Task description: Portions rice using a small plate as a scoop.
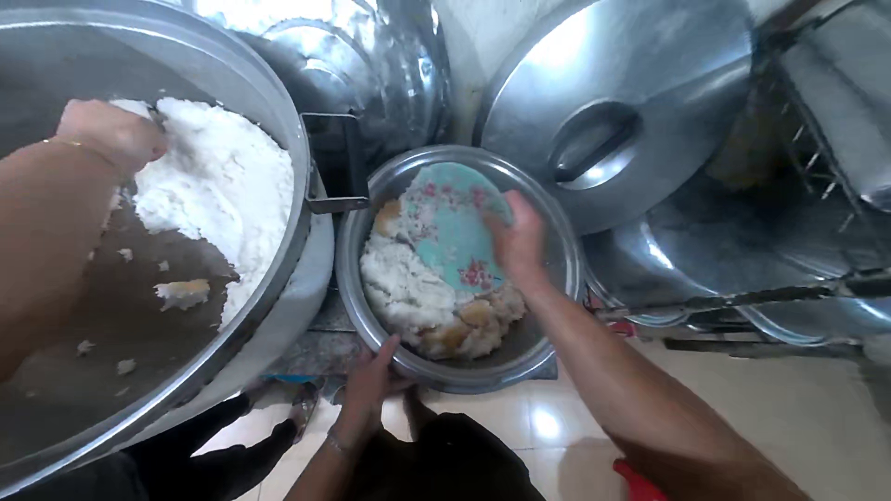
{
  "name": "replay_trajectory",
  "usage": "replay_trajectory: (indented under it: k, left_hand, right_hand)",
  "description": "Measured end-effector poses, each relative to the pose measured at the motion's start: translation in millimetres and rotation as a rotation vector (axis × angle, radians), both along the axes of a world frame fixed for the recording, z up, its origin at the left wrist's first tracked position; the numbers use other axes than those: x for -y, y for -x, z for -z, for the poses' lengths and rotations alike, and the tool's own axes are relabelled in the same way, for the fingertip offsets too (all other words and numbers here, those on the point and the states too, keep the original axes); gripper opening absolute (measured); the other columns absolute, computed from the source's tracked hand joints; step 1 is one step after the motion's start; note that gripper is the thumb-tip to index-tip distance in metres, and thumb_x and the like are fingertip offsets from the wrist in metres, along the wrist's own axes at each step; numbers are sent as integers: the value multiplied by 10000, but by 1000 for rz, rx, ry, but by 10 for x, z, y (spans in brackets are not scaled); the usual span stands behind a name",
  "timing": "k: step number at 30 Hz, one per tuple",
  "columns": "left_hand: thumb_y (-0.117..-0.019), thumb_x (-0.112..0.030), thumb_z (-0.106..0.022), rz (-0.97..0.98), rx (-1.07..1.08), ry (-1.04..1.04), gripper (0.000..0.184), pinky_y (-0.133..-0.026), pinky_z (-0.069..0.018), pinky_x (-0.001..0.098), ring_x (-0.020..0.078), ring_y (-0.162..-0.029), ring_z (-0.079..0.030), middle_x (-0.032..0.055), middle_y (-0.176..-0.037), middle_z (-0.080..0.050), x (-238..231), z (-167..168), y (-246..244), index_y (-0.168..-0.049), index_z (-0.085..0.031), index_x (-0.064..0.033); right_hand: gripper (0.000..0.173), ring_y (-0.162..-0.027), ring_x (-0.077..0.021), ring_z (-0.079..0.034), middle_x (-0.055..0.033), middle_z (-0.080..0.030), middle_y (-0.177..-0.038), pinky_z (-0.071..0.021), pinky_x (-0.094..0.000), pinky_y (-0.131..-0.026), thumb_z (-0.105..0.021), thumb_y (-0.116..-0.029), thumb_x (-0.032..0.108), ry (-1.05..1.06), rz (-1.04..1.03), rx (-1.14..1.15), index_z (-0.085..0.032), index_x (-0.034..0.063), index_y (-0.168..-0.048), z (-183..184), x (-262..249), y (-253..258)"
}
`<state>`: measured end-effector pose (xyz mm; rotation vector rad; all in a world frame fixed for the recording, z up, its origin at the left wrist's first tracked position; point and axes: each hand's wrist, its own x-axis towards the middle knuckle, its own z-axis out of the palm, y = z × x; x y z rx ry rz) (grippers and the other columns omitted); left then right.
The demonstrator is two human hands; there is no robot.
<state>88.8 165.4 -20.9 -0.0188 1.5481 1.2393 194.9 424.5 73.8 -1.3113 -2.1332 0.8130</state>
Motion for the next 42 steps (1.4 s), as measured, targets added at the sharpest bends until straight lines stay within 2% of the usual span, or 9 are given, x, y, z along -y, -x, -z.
replay_trajectory:
  k: [5, 8, 12, 17, 23, 29, 32, 38, 42]
  left_hand:
    - [-1064, -295, -565, 1, -112, -7, 410, -682, -648, 459, 295, -831, -736, 192, -1046, -704, 106, -55, 136, -1352, -507, -9]
    - [-1078, -293, -543, -40, -119, 5, 385, -657, -641, 461, 297, -798, -734, 186, -1026, -709, -6, -111, 209, -1384, -509, -62]
    - [-1083, -266, -535, -13, 34, -10, 409, -667, -662, 509, 356, -834, -751, 226, -1077, -711, 73, -103, -92, -1389, -484, 0]
    - [-1078, -240, -544, 113, 201, -57, 381, -794, -653, 484, 339, -982, -747, 204, -1138, -721, 191, -85, -585, -1352, -478, 16]
    - [-1057, -330, -581, -38, -82, -35, 477, -742, -657, 474, 297, -920, -737, 187, -1128, -696, 7, -41, -111, -1394, -496, -4]
    - [-1071, -266, -562, -94, -44, -19, 411, -668, -656, 480, 342, -852, -743, 217, -1081, -706, -73, -79, 14, -1390, -494, -16]
    - [-1065, -245, -575, -86, 23, -26, 431, -686, -658, 505, 362, -863, -747, 232, -1102, -704, -9, -76, -140, -1406, -469, -4]
    - [-1065, -323, -570, -49, -10, -19, 430, -688, -659, 493, 341, -868, -746, 203, -1083, -709, 120, -37, -203, -1357, -502, -15]
    - [-1036, -290, -625, -114, -122, -48, 441, -704, -653, 498, 329, -903, -735, 186, -1135, -691, 82, -93, 132, -1384, -502, -46]
  right_hand:
    - [218, -746, -256, -680, -157, -677, -872, -566, -458, -656, -576, -1029, 188, -379, -77, 176, -646, -13, -1074, -767, 467, -664]
    - [173, -713, -364, -695, -212, -683, -890, -570, -531, -581, -565, -994, 92, -465, -137, 284, -662, -44, -1041, -327, 574, -527]
    - [239, -873, -419, -729, -235, -718, -1044, -584, -585, -689, -528, -1027, 117, -326, -140, 295, -696, -20, -1129, 331, 291, 180]
    - [276, -1088, -335, -676, -210, -694, -1149, -523, -551, -972, -622, -1021, 180, 46, 130, 32, -657, -3, -1224, -216, -291, 129]
    - [203, -791, -326, -690, -195, -680, -905, -566, -549, -698, -612, -1013, 158, -283, -1, 134, -644, -21, -1104, -731, 298, -523]
    - [227, -895, -402, -717, -230, -682, -1136, -600, -553, -683, -510, -1029, 83, -321, -118, 210, -676, -8, -1155, 382, 314, 300]
    - [264, -985, -420, -700, -246, -691, -1110, -560, -618, -817, -529, -1045, 158, -89, 28, 118, -649, -20, -1199, 235, -88, 494]
    - [275, -773, -271, -691, -148, -682, -903, -598, -483, -668, -539, -1045, 229, -331, -147, 73, -670, -5, -1106, -423, 456, -643]
    - [260, -784, -239, -732, -135, -733, -982, -630, -420, -639, -543, -1013, 215, -444, -270, 20, -714, 27, -1071, 196, 921, -876]
